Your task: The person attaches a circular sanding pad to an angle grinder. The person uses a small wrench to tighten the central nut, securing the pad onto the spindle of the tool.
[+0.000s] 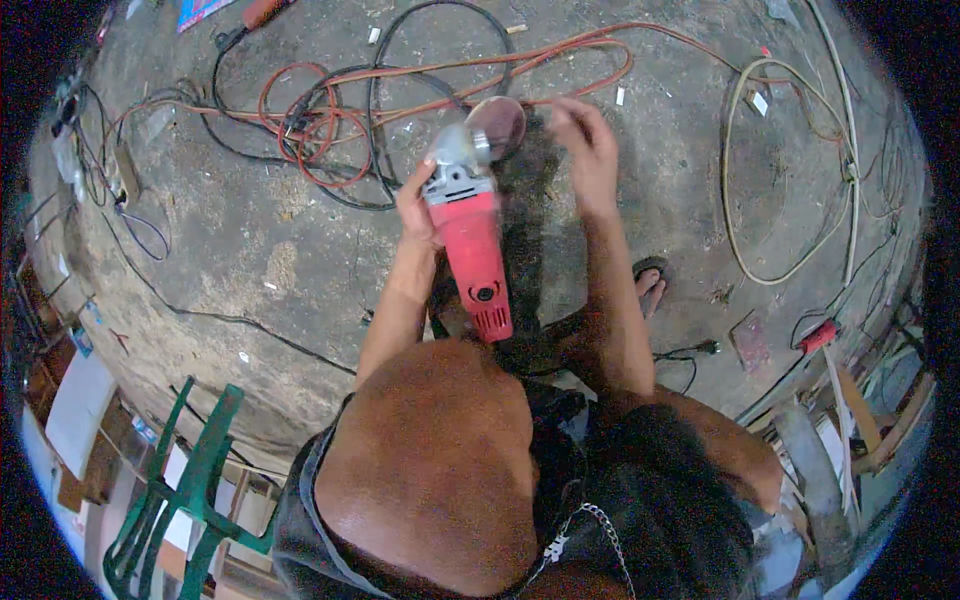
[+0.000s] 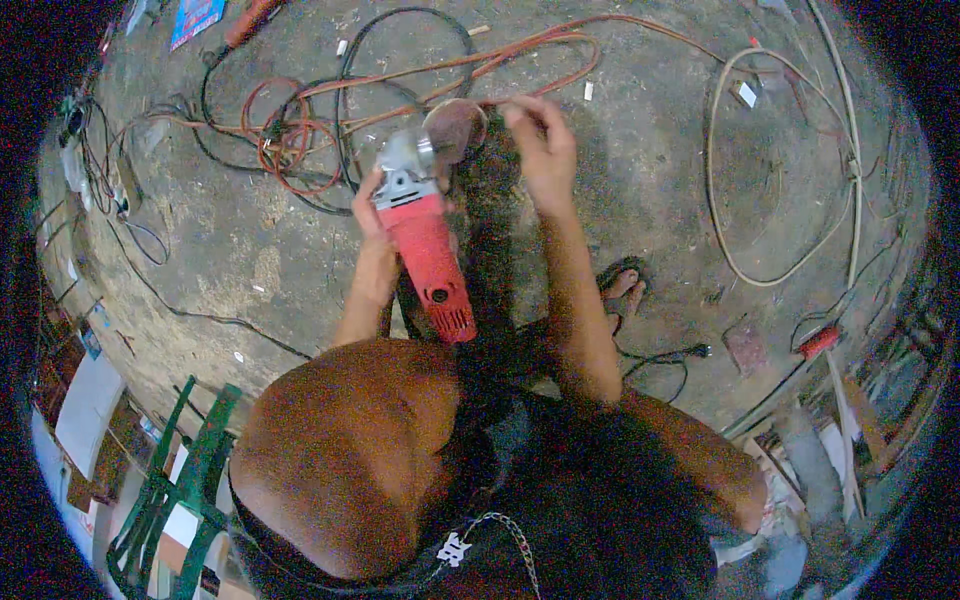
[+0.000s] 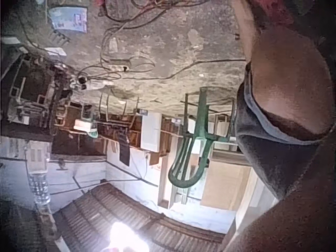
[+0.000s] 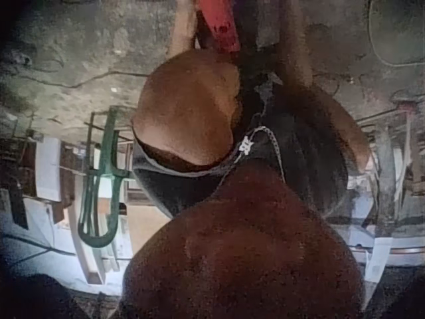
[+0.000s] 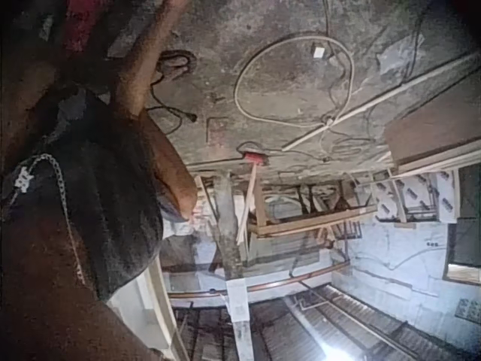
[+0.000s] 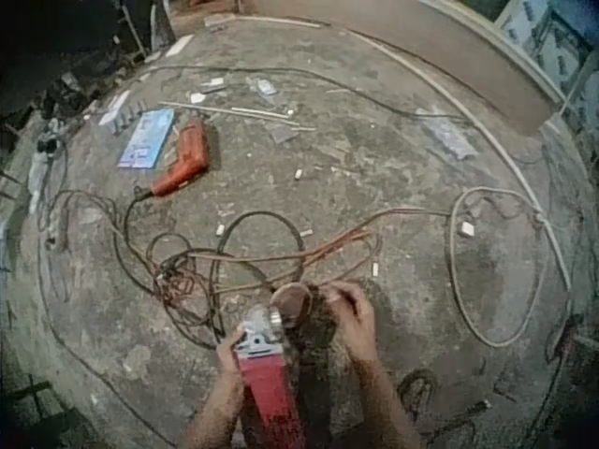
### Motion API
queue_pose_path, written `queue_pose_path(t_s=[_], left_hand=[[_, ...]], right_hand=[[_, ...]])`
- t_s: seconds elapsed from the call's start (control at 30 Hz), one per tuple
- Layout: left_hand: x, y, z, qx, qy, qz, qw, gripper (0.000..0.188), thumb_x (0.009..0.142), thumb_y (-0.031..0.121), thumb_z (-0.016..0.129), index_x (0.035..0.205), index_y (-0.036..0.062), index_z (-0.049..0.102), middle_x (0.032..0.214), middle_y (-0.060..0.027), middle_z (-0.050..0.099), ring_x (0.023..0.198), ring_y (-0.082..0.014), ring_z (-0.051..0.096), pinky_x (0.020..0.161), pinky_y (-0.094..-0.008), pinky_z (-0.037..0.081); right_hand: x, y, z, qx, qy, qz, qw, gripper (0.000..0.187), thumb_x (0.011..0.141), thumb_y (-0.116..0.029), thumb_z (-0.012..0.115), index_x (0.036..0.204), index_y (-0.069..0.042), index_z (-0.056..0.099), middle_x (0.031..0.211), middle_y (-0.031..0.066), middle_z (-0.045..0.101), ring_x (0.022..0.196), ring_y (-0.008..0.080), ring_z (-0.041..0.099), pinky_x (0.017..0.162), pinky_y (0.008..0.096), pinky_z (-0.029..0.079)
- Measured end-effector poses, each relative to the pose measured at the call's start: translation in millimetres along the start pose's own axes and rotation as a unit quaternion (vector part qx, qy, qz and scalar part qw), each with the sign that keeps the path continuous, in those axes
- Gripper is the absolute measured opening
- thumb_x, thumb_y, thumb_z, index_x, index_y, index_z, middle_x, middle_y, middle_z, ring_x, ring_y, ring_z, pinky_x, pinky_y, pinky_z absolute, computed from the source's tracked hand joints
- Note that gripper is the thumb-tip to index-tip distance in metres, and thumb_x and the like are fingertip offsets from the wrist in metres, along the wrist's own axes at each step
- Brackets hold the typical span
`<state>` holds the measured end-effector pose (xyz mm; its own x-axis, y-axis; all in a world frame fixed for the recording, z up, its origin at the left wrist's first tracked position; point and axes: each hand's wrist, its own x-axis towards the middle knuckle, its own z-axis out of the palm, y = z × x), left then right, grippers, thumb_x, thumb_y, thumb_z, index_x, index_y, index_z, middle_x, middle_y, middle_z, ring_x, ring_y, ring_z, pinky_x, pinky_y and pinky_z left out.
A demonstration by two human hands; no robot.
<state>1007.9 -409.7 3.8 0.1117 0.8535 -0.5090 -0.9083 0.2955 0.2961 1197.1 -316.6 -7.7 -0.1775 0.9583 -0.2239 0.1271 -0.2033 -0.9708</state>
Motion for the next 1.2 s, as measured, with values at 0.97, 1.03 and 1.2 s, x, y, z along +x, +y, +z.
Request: queue_pose_path(t_s=[0.97,1.03,1.2], left_hand=[[-11.3,9.8,4.1,0.072,0.075,0.077,0.992,0.052,0.078,0.025,0.050,0.122,0.0005,0.042,0.106,-0.0141,0.057,0.087,-0.0268,0.059,0.078,-0.0383,0.049],[-8.4,8.4,7.2,0.073,0.059,0.065,0.993,0.051,0.079,0.025,0.050,0.122,-0.0004,0.041,0.106,-0.0145,0.057,0.088,-0.0264,0.059,0.078,-0.0377,0.049],[-7.1,8.2,25.4,0.129,0.076,0.099,0.984,0.052,0.079,0.025,0.052,0.122,-0.0025,0.039,0.106,-0.0159,0.056,0.091,-0.0253,0.059,0.081,-0.0363,0.048]], right_hand=[[-13.6,-25.0,31.8,0.435,-0.244,0.061,0.864,0.070,0.066,0.002,0.059,0.130,-0.003,0.032,0.134,0.0103,0.035,0.121,0.0223,0.037,0.102,0.0357,0.029],[-13.5,-27.9,33.9,0.417,-0.238,0.047,0.876,0.068,0.068,-0.001,0.060,0.130,-0.003,0.033,0.133,0.0102,0.036,0.120,0.0224,0.038,0.102,0.0358,0.029],[-16.4,-41.3,40.4,0.490,-0.203,0.066,0.845,0.052,0.080,-0.015,0.054,0.128,-0.004,0.036,0.124,0.0093,0.045,0.115,0.0211,0.043,0.099,0.0350,0.032]])
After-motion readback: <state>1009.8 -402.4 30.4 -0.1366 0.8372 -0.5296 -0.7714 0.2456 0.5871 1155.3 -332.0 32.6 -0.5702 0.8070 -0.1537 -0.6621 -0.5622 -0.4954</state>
